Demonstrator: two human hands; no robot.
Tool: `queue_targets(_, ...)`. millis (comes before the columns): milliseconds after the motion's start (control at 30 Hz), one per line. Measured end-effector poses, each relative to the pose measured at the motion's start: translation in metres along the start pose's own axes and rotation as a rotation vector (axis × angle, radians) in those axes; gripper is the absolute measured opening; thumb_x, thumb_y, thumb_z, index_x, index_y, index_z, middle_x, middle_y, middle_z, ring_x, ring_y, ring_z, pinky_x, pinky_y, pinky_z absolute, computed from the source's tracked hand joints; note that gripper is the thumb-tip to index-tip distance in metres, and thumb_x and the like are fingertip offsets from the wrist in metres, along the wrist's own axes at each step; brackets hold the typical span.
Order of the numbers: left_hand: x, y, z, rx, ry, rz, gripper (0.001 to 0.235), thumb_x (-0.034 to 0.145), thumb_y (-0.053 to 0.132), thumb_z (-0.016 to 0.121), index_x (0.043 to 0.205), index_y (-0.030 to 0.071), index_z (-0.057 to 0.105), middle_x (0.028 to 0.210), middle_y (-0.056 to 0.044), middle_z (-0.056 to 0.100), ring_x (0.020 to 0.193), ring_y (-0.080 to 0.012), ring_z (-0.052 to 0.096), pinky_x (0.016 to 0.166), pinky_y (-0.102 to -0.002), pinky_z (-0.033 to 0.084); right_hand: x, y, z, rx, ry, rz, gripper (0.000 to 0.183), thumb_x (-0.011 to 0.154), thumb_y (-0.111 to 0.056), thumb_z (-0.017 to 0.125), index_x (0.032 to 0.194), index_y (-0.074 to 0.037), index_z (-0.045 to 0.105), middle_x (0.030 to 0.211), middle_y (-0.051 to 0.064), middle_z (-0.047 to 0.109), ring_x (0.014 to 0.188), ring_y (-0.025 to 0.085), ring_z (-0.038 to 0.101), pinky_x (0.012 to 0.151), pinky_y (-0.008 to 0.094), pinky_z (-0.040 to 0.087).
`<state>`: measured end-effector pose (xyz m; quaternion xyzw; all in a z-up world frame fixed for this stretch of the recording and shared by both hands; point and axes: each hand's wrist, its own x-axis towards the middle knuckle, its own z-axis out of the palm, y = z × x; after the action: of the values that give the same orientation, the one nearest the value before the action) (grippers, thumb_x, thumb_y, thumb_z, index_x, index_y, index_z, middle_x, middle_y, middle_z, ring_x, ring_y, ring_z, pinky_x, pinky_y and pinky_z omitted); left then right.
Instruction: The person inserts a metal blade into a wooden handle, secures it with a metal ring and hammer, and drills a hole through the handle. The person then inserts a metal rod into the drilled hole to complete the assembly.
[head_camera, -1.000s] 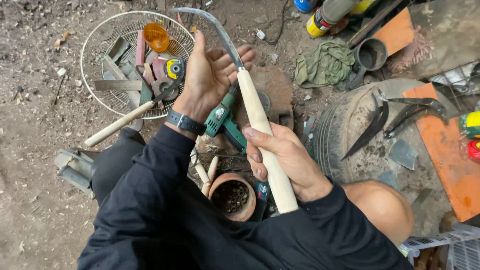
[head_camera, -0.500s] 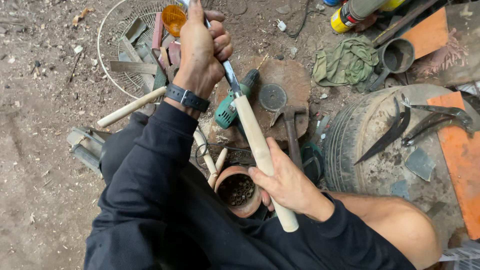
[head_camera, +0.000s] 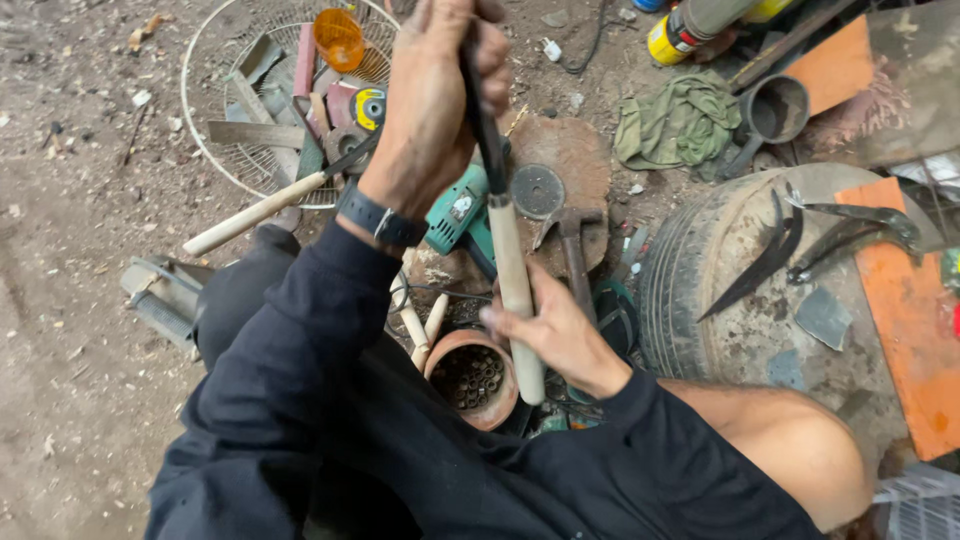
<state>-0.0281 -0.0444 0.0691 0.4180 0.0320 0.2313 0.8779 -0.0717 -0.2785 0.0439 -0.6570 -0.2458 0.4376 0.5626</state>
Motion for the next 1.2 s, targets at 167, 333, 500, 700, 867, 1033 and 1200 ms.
queue_targets(167, -0.025, 0.035, 0.053, 0.282, -0.402, 0.113, 0.037, 0.118, 0.038, 0.054, 0.115, 0.002, 0.062, 0.09, -0.005, 0.073, 0.085, -0.0139, 0.073, 0.078, -0.028, 0.06, 0.026, -0.005, -0.016, -0.04, 0.182, -0.026, 0.03, 0.094, -0.028, 0.076, 0.089, -0.005, 0.057, 0.072, 0.0, 0.056, 0.061, 0.009, 0.057, 0.058, 0.026, 0.05)
queue_targets(333, -0.007, 0.057, 0.081, 0.781, -0.604, 0.508, 0.027, 0.119, 0.028, 0.052, 0.114, 0.004, 0.066, 0.095, -0.002, 0.075, 0.088, -0.0113, 0.075, 0.081, -0.027, 0.062, 0.05, -0.039, -0.051, -0.23, 0.288, -0.179, 0.031, 0.098, -0.026, 0.072, 0.077, -0.007, 0.06, 0.065, 0.0, 0.061, 0.057, 0.01, 0.061, 0.053, 0.026, 0.052)
queue_targets(500, 0.016, 0.04, 0.089, 1.576, -0.578, 1.189, 0.017, 0.112, 0.016, 0.057, 0.124, 0.009, 0.067, 0.092, -0.004, 0.072, 0.073, -0.016, 0.067, 0.064, -0.031, 0.053, 0.081, -0.016, -0.09, -0.094, 0.315, -0.439, 0.011, 0.094, -0.012, 0.067, 0.096, -0.001, 0.064, 0.082, 0.007, 0.071, 0.07, 0.015, 0.07, 0.064, 0.031, 0.06)
queue_targets(700, 0.001, 0.021, 0.084, 0.91, -0.699, 0.357, 0.02, 0.113, 0.023, 0.059, 0.108, 0.005, 0.066, 0.082, -0.005, 0.073, 0.07, -0.0144, 0.073, 0.065, -0.03, 0.056, 0.145, 0.053, -0.099, -0.317, 0.205, -0.446, 0.012, 0.094, -0.004, 0.069, 0.102, 0.005, 0.07, 0.085, 0.011, 0.074, 0.077, 0.021, 0.071, 0.068, 0.036, 0.059)
queue_targets(867, -0.007, 0.029, 0.062, 0.9, -0.694, 0.359, 0.026, 0.114, 0.027, 0.058, 0.106, 0.004, 0.065, 0.085, -0.005, 0.074, 0.072, -0.0136, 0.073, 0.065, -0.03, 0.056, 0.128, 0.081, -0.092, -0.235, 0.123, -0.339, 0.02, 0.091, -0.004, 0.07, 0.111, 0.001, 0.066, 0.088, 0.008, 0.072, 0.076, 0.017, 0.07, 0.063, 0.035, 0.058)
queue_targets(1033, -0.019, 0.023, 0.059, 1.003, -0.621, 0.143, 0.026, 0.107, 0.028, 0.062, 0.099, 0.004, 0.07, 0.071, -0.006, 0.072, 0.057, -0.0171, 0.068, 0.054, -0.034, 0.052, 0.122, 0.09, -0.083, -0.186, 0.057, -0.437, 0.012, 0.09, -0.001, 0.061, 0.101, 0.0, 0.064, 0.088, 0.006, 0.069, 0.075, 0.016, 0.069, 0.063, 0.034, 0.059)
queue_targets(1200, -0.013, 0.03, 0.054, 0.665, -0.686, 0.229, 0.041, 0.113, 0.036, 0.058, 0.134, 0.001, 0.049, 0.121, -0.015, 0.071, 0.112, -0.0235, 0.07, 0.098, -0.035, 0.059, 0.122, 0.068, -0.082, -0.225, 0.118, -0.308, 0.019, 0.095, -0.012, 0.076, 0.086, -0.001, 0.063, 0.074, 0.005, 0.067, 0.06, 0.013, 0.063, 0.054, 0.03, 0.052)
